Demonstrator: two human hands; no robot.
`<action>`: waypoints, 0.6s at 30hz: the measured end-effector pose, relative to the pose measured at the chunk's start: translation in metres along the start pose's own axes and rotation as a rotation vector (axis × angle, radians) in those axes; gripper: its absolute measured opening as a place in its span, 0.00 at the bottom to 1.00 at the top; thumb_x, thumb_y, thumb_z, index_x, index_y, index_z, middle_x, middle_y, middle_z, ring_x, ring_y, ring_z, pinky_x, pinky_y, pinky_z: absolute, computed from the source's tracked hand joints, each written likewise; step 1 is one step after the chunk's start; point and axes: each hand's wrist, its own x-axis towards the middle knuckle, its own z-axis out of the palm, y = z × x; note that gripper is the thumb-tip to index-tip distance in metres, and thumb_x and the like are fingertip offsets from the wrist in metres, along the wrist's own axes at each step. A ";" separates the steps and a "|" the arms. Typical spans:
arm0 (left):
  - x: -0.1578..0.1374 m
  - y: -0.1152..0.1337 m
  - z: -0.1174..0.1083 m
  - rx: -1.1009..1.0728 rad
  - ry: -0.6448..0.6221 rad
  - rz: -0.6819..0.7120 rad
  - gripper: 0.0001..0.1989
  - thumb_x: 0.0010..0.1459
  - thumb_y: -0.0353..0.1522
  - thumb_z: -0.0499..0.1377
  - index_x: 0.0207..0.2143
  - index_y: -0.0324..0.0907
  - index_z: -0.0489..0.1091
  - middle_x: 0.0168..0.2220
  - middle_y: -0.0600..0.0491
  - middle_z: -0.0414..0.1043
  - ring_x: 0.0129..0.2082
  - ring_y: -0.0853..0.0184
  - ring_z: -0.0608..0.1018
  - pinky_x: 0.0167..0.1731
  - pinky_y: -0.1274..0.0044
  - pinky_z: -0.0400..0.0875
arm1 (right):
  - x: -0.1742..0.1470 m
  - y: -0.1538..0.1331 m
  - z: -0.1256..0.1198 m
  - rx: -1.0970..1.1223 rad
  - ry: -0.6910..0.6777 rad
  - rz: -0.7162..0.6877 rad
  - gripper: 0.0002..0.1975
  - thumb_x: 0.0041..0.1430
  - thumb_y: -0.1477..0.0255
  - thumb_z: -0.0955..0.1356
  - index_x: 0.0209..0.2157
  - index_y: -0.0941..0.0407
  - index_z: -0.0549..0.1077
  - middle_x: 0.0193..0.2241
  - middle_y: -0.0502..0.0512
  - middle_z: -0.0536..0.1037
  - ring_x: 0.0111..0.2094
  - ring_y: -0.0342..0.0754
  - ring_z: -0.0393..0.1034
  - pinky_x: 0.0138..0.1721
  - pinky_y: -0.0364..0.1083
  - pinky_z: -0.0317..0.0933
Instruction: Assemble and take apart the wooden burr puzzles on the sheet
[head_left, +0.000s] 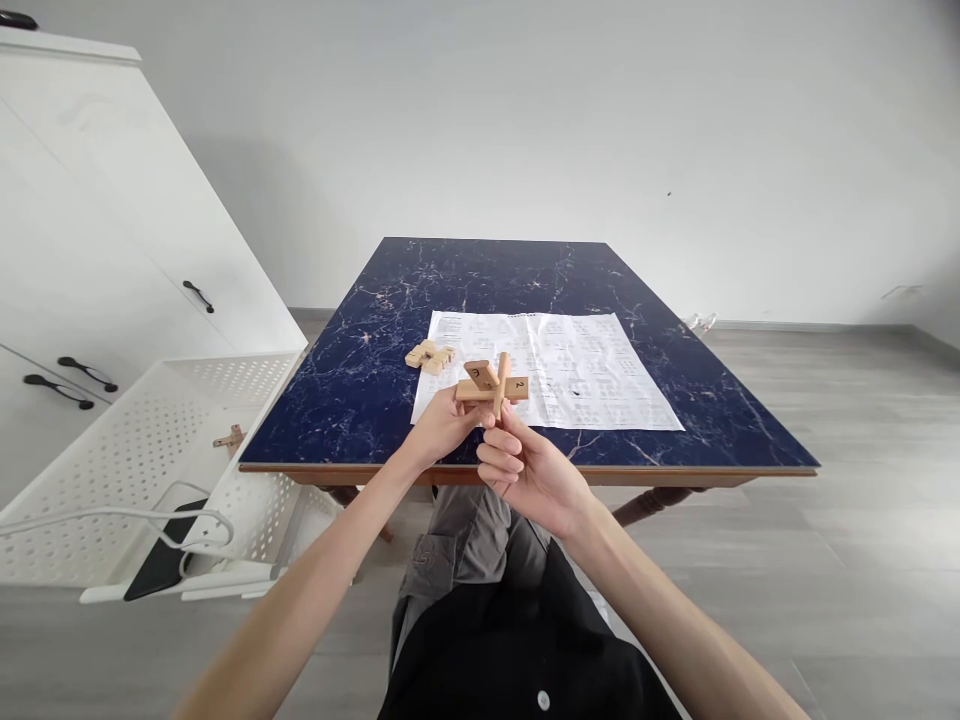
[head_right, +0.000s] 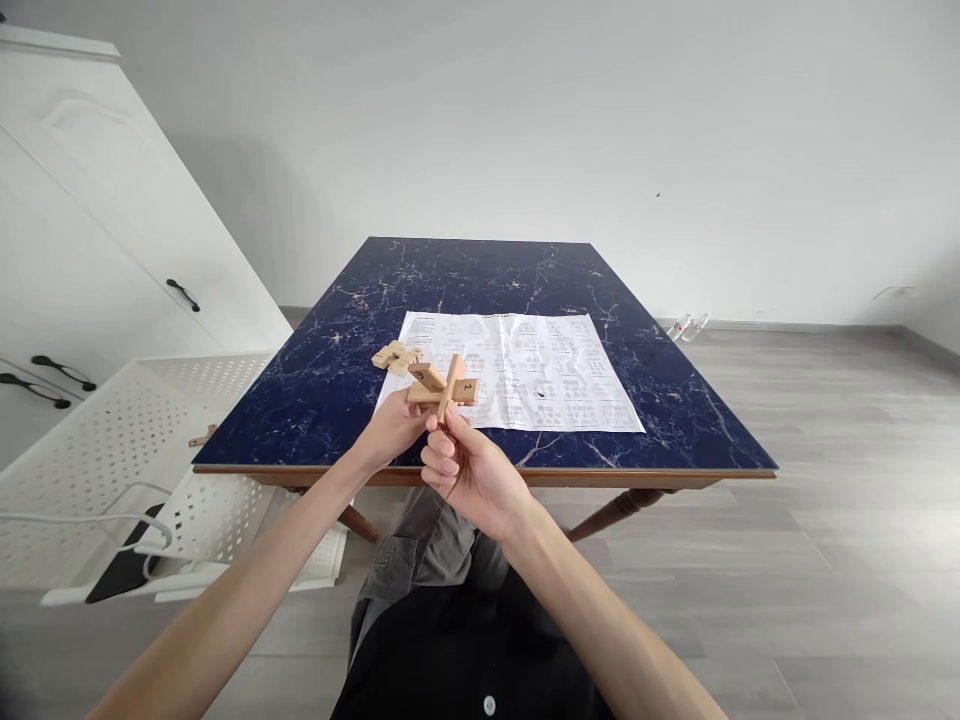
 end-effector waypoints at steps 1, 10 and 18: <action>0.000 0.001 0.000 0.005 -0.014 0.004 0.22 0.55 0.50 0.72 0.35 0.40 0.83 0.43 0.43 0.85 0.49 0.50 0.83 0.53 0.65 0.75 | 0.000 0.000 0.000 -0.007 0.004 -0.004 0.13 0.77 0.68 0.67 0.34 0.56 0.71 0.19 0.40 0.56 0.18 0.38 0.46 0.20 0.35 0.53; -0.003 0.005 -0.001 0.071 -0.068 -0.006 0.17 0.59 0.45 0.68 0.35 0.39 0.81 0.37 0.46 0.84 0.40 0.55 0.83 0.46 0.66 0.77 | 0.002 0.014 -0.001 -0.145 0.025 -0.115 0.14 0.75 0.67 0.67 0.33 0.57 0.74 0.18 0.43 0.62 0.17 0.38 0.47 0.22 0.37 0.55; -0.006 0.012 0.002 0.106 -0.132 0.032 0.14 0.61 0.42 0.67 0.37 0.40 0.84 0.36 0.46 0.85 0.37 0.57 0.84 0.43 0.68 0.78 | 0.003 0.019 0.006 -0.084 -0.060 -0.096 0.14 0.75 0.66 0.68 0.33 0.57 0.73 0.19 0.42 0.59 0.19 0.40 0.45 0.21 0.37 0.52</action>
